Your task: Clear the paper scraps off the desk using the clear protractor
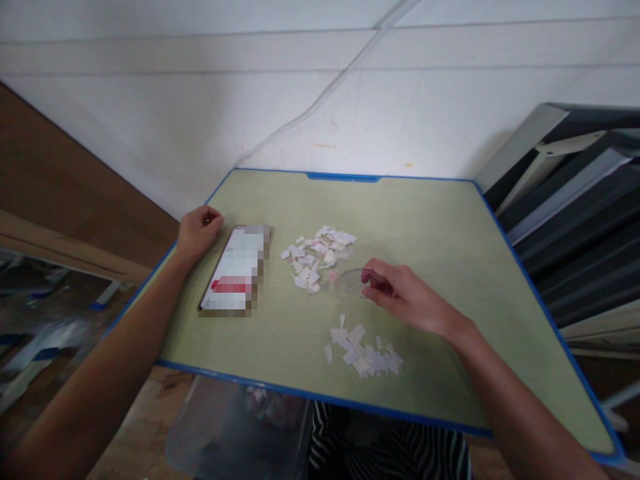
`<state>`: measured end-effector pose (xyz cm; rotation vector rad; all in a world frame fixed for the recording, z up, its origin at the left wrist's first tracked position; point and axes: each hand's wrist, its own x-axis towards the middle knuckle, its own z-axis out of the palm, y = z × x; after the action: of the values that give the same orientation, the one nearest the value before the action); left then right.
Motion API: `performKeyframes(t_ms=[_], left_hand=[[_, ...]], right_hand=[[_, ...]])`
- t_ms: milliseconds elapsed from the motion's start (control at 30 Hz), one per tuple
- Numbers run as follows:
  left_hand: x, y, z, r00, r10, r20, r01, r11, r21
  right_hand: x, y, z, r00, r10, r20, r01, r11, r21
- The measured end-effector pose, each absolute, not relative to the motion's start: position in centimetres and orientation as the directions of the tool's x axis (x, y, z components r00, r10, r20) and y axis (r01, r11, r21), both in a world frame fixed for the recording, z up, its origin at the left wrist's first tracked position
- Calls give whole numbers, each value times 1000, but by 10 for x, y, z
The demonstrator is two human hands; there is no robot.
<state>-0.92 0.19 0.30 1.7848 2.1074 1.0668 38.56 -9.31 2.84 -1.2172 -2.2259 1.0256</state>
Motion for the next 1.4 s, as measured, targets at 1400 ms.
performKeyframes(t_ms=[1400], left_hand=[[-12, 4, 0, -263, 915, 306, 801, 30, 598]], right_hand=[[386, -97, 31, -629, 777, -35, 547, 410, -730]])
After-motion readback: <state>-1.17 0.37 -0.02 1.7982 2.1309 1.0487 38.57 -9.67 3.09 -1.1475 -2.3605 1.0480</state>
